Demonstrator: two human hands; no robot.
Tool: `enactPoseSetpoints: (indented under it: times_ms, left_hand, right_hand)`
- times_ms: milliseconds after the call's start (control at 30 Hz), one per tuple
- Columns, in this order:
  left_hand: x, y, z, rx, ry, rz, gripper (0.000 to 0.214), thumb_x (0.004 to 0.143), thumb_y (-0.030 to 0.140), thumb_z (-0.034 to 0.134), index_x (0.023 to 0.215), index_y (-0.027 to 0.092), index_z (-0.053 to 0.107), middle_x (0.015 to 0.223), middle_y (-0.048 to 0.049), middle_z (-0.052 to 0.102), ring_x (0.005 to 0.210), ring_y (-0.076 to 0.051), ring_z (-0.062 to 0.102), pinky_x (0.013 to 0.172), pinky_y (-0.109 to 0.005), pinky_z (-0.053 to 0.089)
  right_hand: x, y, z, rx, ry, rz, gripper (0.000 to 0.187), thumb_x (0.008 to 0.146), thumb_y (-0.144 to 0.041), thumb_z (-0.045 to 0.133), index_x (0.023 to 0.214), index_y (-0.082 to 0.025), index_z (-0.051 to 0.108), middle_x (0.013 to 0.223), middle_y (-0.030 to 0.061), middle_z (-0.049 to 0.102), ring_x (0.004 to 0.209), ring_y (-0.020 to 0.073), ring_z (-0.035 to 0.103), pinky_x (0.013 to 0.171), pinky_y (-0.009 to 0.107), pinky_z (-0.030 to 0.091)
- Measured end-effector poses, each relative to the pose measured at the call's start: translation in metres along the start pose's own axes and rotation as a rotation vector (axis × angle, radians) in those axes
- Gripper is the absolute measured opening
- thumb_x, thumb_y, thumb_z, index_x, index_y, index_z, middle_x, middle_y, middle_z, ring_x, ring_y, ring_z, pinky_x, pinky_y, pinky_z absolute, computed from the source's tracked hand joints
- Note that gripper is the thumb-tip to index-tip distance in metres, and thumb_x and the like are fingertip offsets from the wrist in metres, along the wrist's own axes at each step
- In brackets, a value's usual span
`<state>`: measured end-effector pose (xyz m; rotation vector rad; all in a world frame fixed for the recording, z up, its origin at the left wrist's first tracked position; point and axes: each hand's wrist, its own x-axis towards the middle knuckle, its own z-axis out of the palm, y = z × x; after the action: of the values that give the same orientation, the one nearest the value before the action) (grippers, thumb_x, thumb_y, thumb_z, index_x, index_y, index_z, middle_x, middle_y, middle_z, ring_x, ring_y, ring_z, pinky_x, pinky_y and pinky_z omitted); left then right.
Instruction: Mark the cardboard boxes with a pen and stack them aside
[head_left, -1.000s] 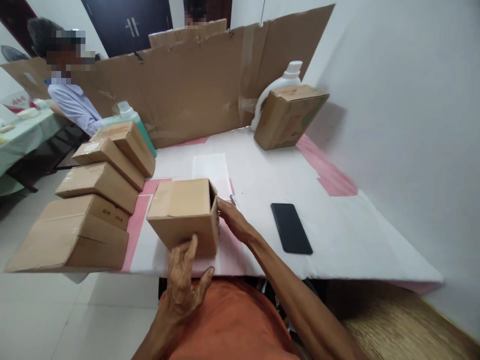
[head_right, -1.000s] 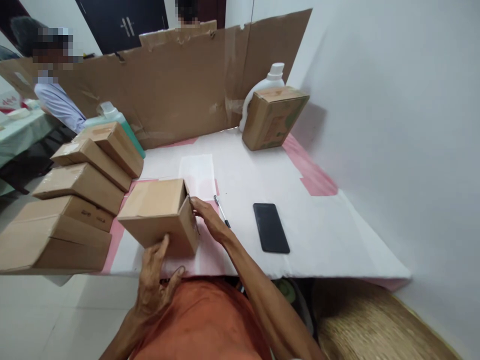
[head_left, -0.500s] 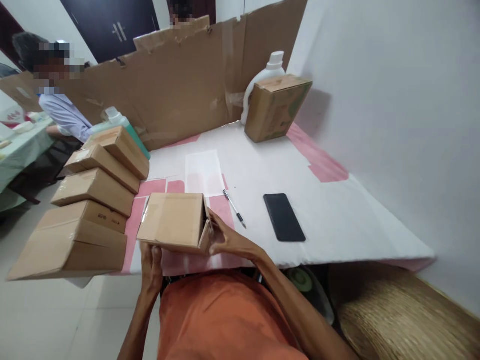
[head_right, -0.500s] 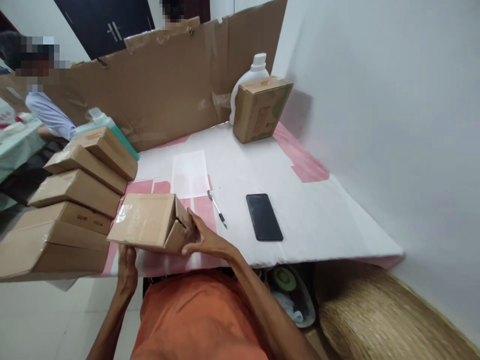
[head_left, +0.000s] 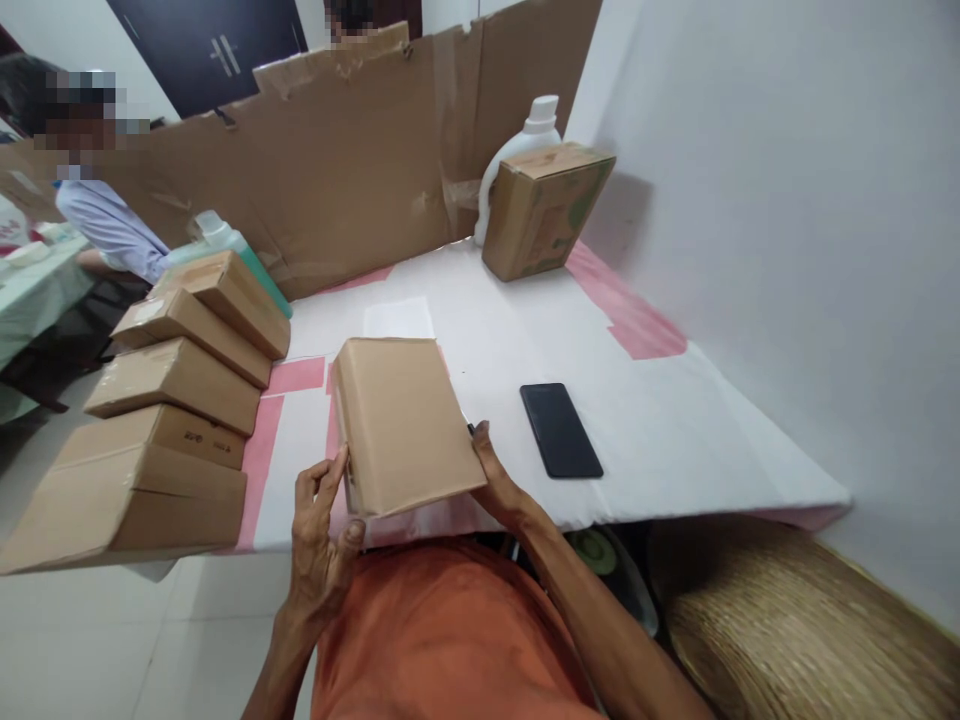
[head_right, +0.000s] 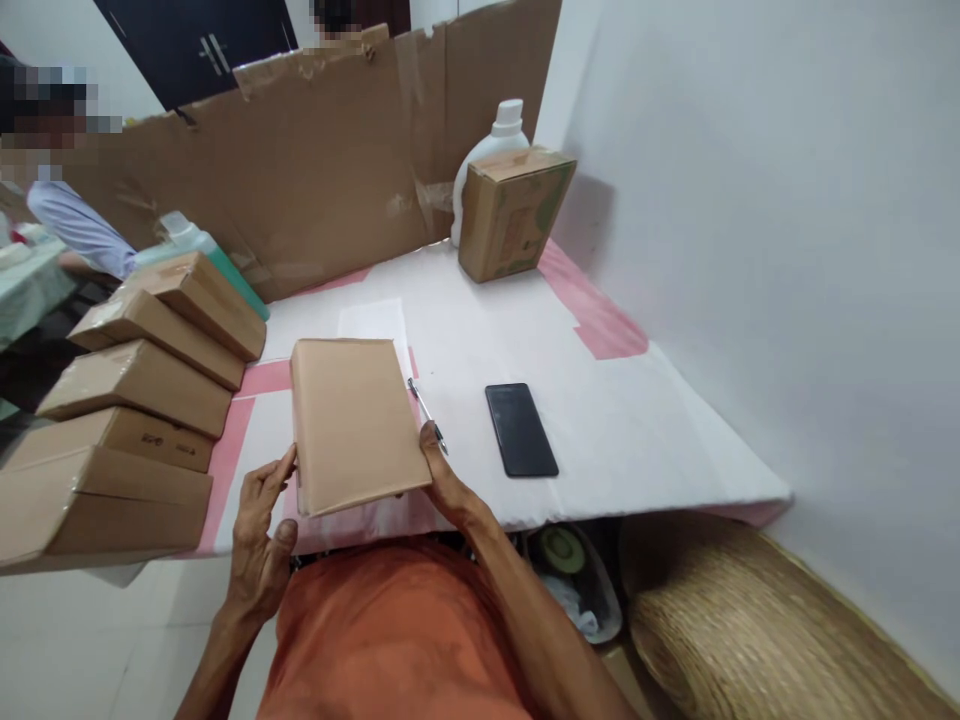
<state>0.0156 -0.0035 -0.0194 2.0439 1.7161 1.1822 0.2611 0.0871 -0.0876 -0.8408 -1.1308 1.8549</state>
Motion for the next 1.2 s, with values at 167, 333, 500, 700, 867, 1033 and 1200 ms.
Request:
enactPoseSetpoints:
  times_ms: [167,333,500,700,867,1033,1200]
  left_hand:
    - [0.009,0.011,-0.007,0.088,0.008,0.112,0.084,0.102,0.079,0.038,0.171,0.031,0.04,0.167,-0.0172,0.041,0.154,-0.039,0.041,0.124,-0.059,0.04]
    - [0.027,0.032,-0.022,0.072,0.055,0.171,0.101,0.094,0.091,0.036,0.174,0.03,0.031,0.175,-0.0175,0.036,0.163,-0.042,0.033,0.133,-0.063,0.026]
    - [0.035,0.039,-0.03,0.072,0.122,0.19,0.112,0.084,0.096,0.051,0.171,0.027,0.037,0.17,-0.019,0.042,0.164,-0.044,0.03,0.134,-0.066,0.025]
    - [0.039,0.023,-0.029,0.008,0.188,0.04,0.076,0.096,0.07,0.063,0.155,0.023,0.055,0.144,-0.0165,0.064,0.141,-0.038,0.058,0.121,-0.054,0.047]
    - [0.028,0.009,-0.015,-0.108,0.165,-0.17,0.075,0.092,0.077,0.062,0.141,0.019,0.063,0.125,-0.0139,0.07,0.119,-0.033,0.069,0.102,-0.046,0.059]
    - [0.011,-0.02,-0.024,-0.27,0.201,-0.284,0.08,0.094,0.089,0.038,0.118,0.02,0.071,0.116,-0.013,0.074,0.109,-0.033,0.071,0.1,-0.048,0.059]
    - [0.051,-0.041,-0.043,-0.374,0.356,-0.458,0.061,0.087,0.077,0.065,0.119,0.025,0.067,0.129,-0.0075,0.072,0.129,-0.034,0.065,0.117,-0.049,0.049]
  right_hand:
    - [-0.007,-0.019,0.007,0.191,-0.135,0.068,0.116,0.08,-0.11,0.022,0.127,-0.017,0.075,0.098,0.0168,0.079,0.103,0.0364,0.076,0.07,0.043,0.064]
    - [-0.019,-0.049,0.007,0.175,-0.236,0.065,0.127,0.067,-0.116,0.025,0.131,-0.017,0.073,0.101,0.0173,0.078,0.1,0.0362,0.075,0.07,0.044,0.064]
    - [-0.034,-0.066,0.013,-0.021,-0.275,0.021,0.116,0.07,-0.113,0.034,0.123,-0.02,0.078,0.095,0.0146,0.074,0.077,0.0293,0.067,0.07,0.048,0.062]
    - [-0.047,-0.08,0.029,-0.2,-0.252,-0.11,0.108,0.084,-0.106,0.02,0.109,-0.019,0.08,0.078,0.0098,0.071,0.065,0.0227,0.067,0.061,0.035,0.052]
    - [-0.043,-0.08,0.03,-0.445,-0.12,-0.115,0.09,0.092,-0.098,0.035,0.099,-0.018,0.076,0.09,0.0109,0.075,0.073,0.0231,0.069,0.066,0.034,0.053]
    - [-0.036,-0.077,0.031,-0.616,0.041,-0.136,0.071,0.098,-0.088,0.046,0.105,-0.023,0.076,0.099,0.0109,0.075,0.094,0.0316,0.068,0.089,0.046,0.053]
    - [-0.026,-0.074,0.044,-0.704,0.103,-0.113,0.049,0.11,-0.061,0.051,0.125,-0.02,0.073,0.123,0.0136,0.075,0.108,0.0293,0.07,0.096,0.043,0.051]
